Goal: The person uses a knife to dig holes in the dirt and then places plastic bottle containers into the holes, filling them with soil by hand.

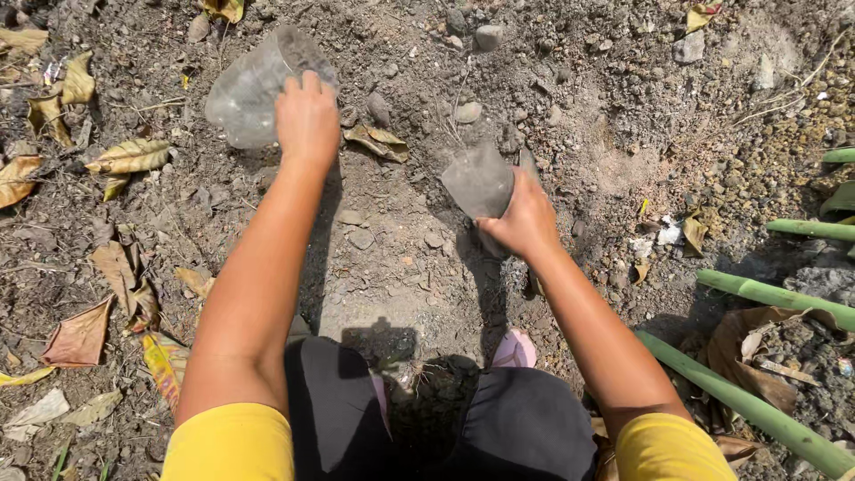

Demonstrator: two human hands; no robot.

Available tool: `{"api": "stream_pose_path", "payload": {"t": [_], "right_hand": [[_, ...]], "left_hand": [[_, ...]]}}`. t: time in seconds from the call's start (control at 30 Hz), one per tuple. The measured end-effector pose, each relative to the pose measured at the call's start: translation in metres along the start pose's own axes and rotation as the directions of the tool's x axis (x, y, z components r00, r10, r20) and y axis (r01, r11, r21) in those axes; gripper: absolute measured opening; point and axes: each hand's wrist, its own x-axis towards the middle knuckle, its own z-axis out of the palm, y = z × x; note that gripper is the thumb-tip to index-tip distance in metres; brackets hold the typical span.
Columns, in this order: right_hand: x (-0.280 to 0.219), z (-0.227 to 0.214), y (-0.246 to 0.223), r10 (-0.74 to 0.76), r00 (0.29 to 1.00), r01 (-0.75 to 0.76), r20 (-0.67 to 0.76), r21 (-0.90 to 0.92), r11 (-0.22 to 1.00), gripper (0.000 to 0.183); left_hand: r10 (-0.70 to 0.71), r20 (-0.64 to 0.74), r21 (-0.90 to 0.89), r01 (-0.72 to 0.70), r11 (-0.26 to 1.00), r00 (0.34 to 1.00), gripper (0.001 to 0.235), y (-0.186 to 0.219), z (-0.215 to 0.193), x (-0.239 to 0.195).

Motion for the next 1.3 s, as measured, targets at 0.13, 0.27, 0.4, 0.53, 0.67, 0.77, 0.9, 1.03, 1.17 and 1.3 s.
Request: {"api": "stream_pose_path", "payload": {"t": [0.13, 0.27, 0.4, 0.53, 0.67, 0.77, 0.9, 1.03, 1.17, 1.3], "right_hand": [[-0.004, 0.01, -0.011, 0.164, 0.97, -0.129, 0.178, -0.195, 0.972, 0.103], [0.005, 0.0, -0.01, 0.196, 0.94, -0.103, 0.28, -0.317, 0.943, 0.099], [0.02, 0.002, -0.005, 0.186, 0.956, -0.094, 0.226, -0.362, 0.927, 0.107], [0.037, 0.024, 0.0, 0.048, 0.999, -0.041, 0.023, -0.248, 0.968, 0.116], [0.056, 0.032, -0.003, 0.142, 0.982, -0.115, 0.128, -0.193, 0.974, 0.115], [0.059, 0.035, 0.007, 0.073, 0.996, -0.067, 0.044, -0.122, 0.99, 0.112], [0.038, 0.04, 0.038, -0.033, 0.996, 0.041, -0.078, 0.101, 0.994, 0.108], [0.014, 0.04, 0.057, -0.082, 0.973, 0.139, -0.216, 0.267, 0.954, 0.11], [0.006, 0.04, 0.053, 0.071, 0.989, -0.064, -0.127, 0.064, 0.996, 0.11], [0.016, 0.038, 0.04, 0.138, 0.987, -0.14, -0.086, -0.028, 0.99, 0.118]], "left_hand": [[0.139, -0.036, -0.382, -0.142, 0.913, 0.99, 0.057, 0.042, 0.027, 0.003], [-0.028, 0.061, -0.571, 0.058, 0.819, 0.998, 0.06, 0.075, 0.072, 0.049], [-0.387, 0.471, -0.459, 0.595, 0.66, 0.793, 0.076, 0.099, 0.088, 0.075], [-0.4, 0.349, -0.528, 0.53, 0.663, 0.848, 0.065, 0.12, 0.093, 0.038], [-0.289, 0.225, -0.702, 0.361, 0.614, 0.93, 0.054, 0.144, 0.094, 0.0], [-0.247, 0.234, -0.832, 0.325, 0.449, 0.94, 0.043, 0.18, 0.079, -0.012], [-0.135, 0.447, -0.863, 0.466, 0.196, 0.884, 0.041, 0.207, 0.034, -0.018], [-0.242, 0.158, -0.953, 0.212, 0.216, 0.957, 0.034, 0.176, 0.027, 0.015], [-0.267, 0.212, -0.608, 0.34, 0.718, 0.94, 0.06, 0.102, 0.063, 0.092], [-0.271, 0.353, -0.461, 0.419, 0.782, 0.896, 0.064, 0.094, 0.086, 0.105]]}}
